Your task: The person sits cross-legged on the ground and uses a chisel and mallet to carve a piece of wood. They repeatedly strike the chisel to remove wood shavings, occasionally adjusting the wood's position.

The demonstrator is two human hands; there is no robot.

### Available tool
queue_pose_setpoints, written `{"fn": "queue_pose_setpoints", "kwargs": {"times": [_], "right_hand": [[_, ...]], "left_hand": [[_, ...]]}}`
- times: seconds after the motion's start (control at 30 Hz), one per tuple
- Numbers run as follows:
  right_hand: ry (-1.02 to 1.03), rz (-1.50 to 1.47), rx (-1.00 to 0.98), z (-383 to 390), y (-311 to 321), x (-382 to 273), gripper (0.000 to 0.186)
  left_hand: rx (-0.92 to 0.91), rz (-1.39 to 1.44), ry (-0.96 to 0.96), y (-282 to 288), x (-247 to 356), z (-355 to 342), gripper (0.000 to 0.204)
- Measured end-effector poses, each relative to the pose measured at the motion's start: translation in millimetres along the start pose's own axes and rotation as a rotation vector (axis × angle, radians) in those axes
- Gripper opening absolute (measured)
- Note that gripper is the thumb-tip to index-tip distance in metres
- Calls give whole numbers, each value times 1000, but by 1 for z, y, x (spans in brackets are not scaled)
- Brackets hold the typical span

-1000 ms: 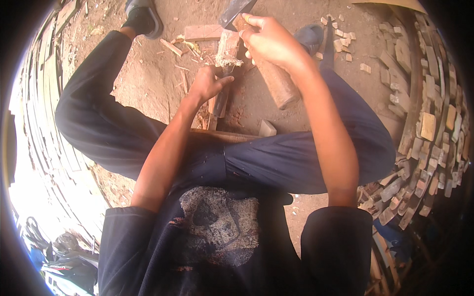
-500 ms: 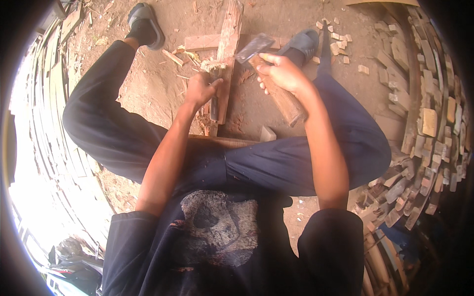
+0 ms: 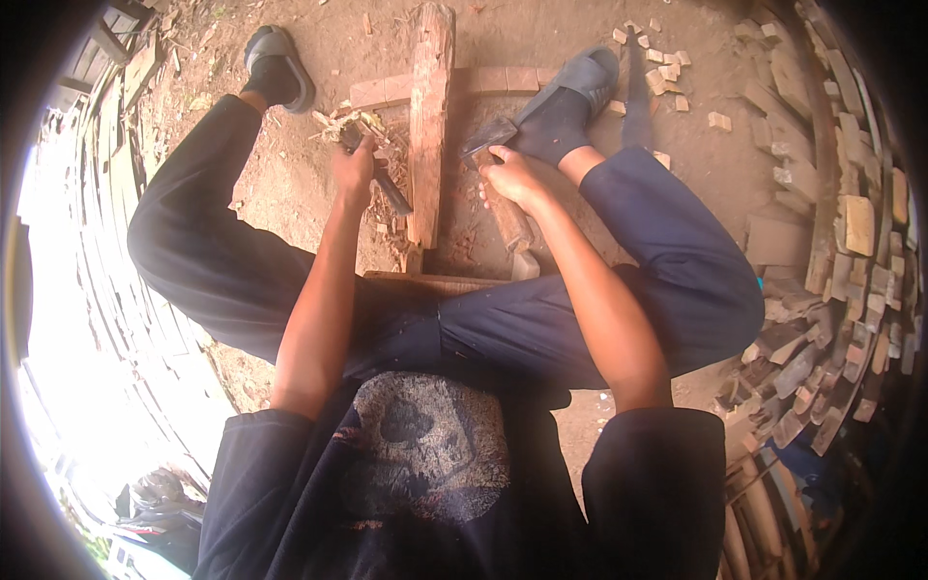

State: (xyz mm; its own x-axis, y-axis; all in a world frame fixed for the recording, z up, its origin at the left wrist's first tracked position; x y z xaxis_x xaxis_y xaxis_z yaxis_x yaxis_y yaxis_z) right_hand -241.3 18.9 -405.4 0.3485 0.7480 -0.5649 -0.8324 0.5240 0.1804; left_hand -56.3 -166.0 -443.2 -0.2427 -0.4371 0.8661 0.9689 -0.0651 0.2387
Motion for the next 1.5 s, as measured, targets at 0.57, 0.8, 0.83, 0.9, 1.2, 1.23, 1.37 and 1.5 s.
{"fn": "queue_pose_setpoints", "kwargs": {"times": [0.57,0.8,0.83,0.9,1.2,1.23,1.37,1.5], "right_hand": [[-395,-263,-177,-20,9,23,22],[-360,-210,-115,-13,5,20,18],[-357,-205,-118,-12,4,19,18],[-352,-193,-101,-12,7,21,19],[-333,-145,-90,-11,7,19,20],[-332,-135,-87,-11,8,19,20],[-329,-119,-83,-9,4,15,21],[-326,-109,-83,-13,9,21,21]], "left_hand": [[-196,-92,-173,-38,66,30,40],[-274,-346,-324,-48,51,36,63],[-301,-329,-329,-50,48,33,60],[-375,-322,-308,-56,52,38,55],[-409,-250,-160,-56,37,33,35],[-409,-235,-146,-55,38,32,35],[-408,-166,-145,-51,26,20,32],[-427,-362,-131,-47,55,37,67]]}}
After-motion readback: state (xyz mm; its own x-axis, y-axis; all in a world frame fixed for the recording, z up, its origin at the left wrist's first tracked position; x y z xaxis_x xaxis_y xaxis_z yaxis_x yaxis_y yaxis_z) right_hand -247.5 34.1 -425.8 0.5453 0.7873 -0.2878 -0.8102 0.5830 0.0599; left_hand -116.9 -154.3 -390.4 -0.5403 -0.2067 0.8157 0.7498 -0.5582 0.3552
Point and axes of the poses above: each hand's wrist, its own z-axis away from the middle knuckle, its own y-axis out of the back of the hand, x = y × z, the point moved 6 cm from there along -z, towards the middle knuckle, and after that the axes turned 12 degrees about x, right-handed, at the moved point
